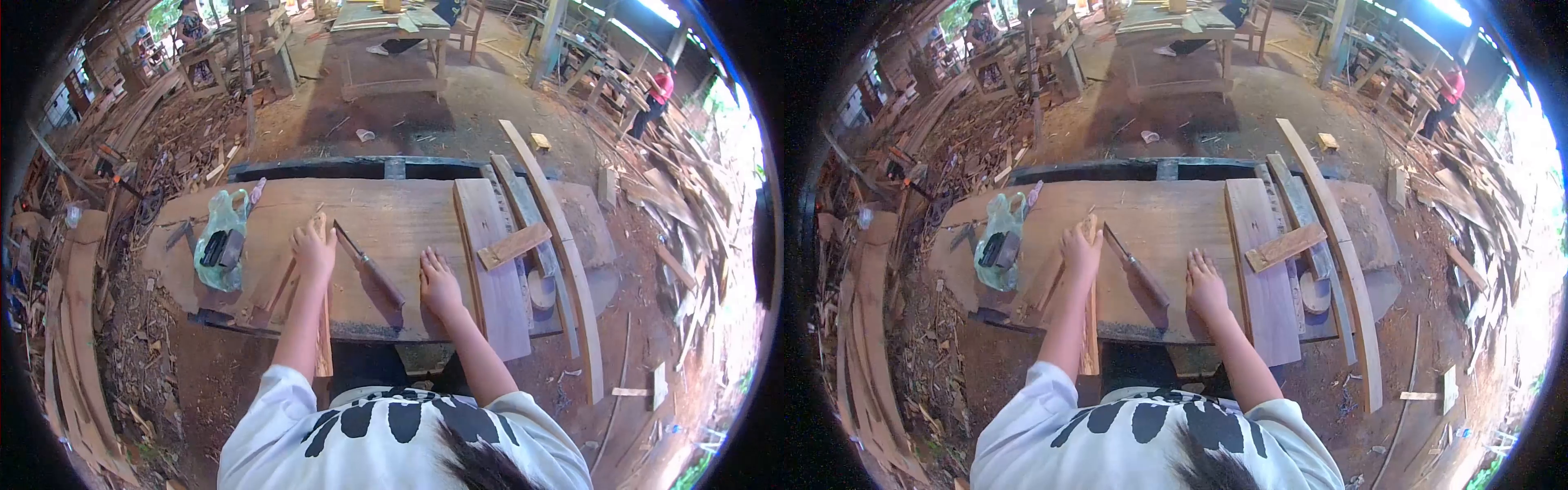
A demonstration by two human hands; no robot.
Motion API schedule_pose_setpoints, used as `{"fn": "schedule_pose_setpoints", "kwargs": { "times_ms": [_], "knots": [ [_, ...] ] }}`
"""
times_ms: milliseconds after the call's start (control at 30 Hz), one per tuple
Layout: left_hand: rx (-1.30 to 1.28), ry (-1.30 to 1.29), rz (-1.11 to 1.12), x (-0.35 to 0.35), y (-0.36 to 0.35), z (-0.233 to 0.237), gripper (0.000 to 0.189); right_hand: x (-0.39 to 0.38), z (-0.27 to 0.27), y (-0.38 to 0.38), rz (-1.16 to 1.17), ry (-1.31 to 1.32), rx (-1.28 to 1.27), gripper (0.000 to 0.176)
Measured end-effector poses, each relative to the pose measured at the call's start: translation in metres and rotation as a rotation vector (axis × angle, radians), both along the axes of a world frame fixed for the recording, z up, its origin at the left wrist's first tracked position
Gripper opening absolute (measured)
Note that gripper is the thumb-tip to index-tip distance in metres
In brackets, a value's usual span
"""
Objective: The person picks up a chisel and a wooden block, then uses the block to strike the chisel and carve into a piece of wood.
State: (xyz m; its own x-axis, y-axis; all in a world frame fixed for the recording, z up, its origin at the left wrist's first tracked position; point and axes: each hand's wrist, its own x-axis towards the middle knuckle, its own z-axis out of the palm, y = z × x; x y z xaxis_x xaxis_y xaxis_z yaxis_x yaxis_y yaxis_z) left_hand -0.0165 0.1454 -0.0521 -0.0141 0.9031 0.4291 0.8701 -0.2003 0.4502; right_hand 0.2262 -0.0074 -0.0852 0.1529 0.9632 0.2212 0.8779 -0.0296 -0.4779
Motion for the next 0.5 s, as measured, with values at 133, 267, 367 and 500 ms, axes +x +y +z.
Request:
{"fn": "schedule_pose_setpoints", "kwargs": {
  "times_ms": [133,267,367,500],
  "knots": [
    [-0.206,-0.254,-0.400,0.058,-0.065,0.036,0.032,-0.001,-0.005,-0.010,-0.035,0.138,0.182,0.034],
    [-0.317,-0.276,-0.739,0.109,-0.106,0.015,0.020,-0.004,0.017,-0.023,-0.041,0.255,0.245,0.027],
    [-0.296,-0.260,-0.723,0.134,-0.121,-0.004,0.028,-0.003,0.014,-0.023,-0.079,0.425,0.249,0.031],
    [-0.269,-0.021,-0.653,0.151,-0.124,-0.015,0.047,0.002,0.006,-0.024,-0.161,0.565,0.304,0.035]
  ]
}}
